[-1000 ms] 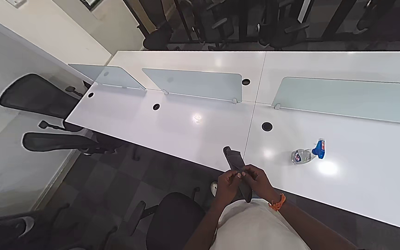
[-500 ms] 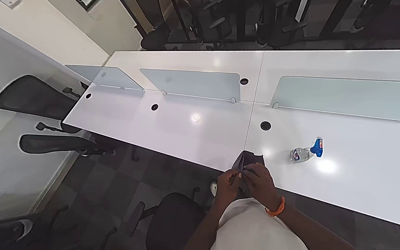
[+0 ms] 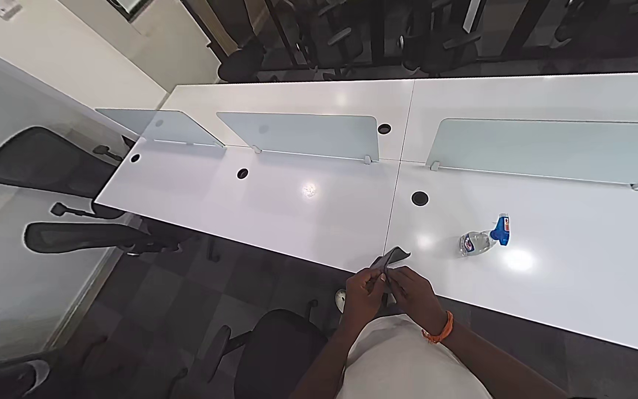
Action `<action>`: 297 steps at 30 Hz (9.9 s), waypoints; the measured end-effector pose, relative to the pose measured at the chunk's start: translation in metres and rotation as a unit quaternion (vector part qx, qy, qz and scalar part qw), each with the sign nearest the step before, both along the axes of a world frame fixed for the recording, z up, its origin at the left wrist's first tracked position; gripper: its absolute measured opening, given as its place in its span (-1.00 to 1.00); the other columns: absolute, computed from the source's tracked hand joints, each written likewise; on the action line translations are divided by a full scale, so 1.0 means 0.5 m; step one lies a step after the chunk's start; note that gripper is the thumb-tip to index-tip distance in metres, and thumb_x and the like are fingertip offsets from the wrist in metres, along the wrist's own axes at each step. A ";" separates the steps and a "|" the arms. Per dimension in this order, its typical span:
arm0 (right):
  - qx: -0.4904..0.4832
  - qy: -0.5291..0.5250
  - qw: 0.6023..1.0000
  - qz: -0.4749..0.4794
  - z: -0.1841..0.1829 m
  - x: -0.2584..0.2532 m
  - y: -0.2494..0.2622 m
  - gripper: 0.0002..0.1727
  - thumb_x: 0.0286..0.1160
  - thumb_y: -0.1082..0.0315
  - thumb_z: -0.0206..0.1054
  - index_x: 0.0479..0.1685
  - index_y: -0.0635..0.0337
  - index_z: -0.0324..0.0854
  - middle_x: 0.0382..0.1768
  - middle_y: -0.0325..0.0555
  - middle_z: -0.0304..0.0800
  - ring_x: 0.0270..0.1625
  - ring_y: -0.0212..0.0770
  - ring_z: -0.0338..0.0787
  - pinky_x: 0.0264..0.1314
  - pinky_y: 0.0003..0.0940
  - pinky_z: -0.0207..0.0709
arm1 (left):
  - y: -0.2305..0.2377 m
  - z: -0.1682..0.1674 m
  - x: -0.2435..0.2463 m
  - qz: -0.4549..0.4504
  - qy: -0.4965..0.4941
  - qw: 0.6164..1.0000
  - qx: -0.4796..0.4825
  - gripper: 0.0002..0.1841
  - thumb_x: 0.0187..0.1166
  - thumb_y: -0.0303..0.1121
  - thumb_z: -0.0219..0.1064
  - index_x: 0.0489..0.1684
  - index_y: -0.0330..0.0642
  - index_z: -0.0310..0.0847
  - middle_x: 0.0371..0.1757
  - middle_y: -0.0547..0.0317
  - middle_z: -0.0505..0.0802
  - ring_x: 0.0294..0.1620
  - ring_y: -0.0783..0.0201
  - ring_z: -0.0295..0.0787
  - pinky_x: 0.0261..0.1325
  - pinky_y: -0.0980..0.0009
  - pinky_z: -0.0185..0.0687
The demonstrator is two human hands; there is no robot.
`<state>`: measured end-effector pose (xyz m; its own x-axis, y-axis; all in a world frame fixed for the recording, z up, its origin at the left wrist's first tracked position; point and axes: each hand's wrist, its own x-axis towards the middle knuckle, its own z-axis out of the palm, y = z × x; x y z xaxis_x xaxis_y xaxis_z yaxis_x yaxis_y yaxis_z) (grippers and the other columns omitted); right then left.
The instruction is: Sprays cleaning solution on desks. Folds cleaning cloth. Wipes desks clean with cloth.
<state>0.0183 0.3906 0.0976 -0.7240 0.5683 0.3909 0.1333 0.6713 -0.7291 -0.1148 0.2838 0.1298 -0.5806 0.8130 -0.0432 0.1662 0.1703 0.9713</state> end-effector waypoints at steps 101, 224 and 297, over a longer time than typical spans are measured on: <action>-0.416 -0.493 0.764 0.005 -0.443 0.245 0.058 -0.70 0.56 0.25 0.34 0.14 0.18 0.75 0.10 0.12 0.84 0.18 0.08 0.81 0.37 0.15 0.58 | 0.116 -0.516 -0.133 -0.572 0.050 0.714 -0.402 -0.68 0.64 -0.41 0.28 0.29 -0.26 0.67 0.21 -0.18 0.84 0.29 -0.10 0.78 0.45 -0.14 0.59; -0.188 -0.008 0.965 -0.184 -0.138 0.075 0.329 -0.73 0.71 0.41 0.15 0.21 0.30 0.67 0.08 -0.04 0.85 0.13 -0.35 0.82 0.32 -0.37 0.69 | 0.394 -0.188 -0.267 -0.445 0.154 0.880 -0.058 -0.41 0.61 -0.53 0.16 0.71 -0.14 0.33 0.63 0.05 0.60 0.61 0.16 0.54 0.66 0.07 0.44; -0.362 -0.088 0.816 -0.443 -0.520 -0.009 0.432 -0.66 0.58 0.25 0.39 0.19 0.26 0.59 -0.20 -0.05 0.88 -0.32 -0.26 0.83 -0.15 -0.29 0.73 | 0.525 -0.570 -0.239 -0.123 -0.023 0.969 -0.212 -0.76 0.53 -0.35 0.48 0.01 -0.31 0.77 -0.18 0.05 0.93 -0.18 0.34 0.88 0.06 0.35 0.80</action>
<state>0.0135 0.6068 -0.1625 0.0874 0.9350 -0.3438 0.4771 -0.3422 -0.8095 -0.2344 0.5463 -0.1552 -0.3606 0.8304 -0.4247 0.2098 0.5159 0.8306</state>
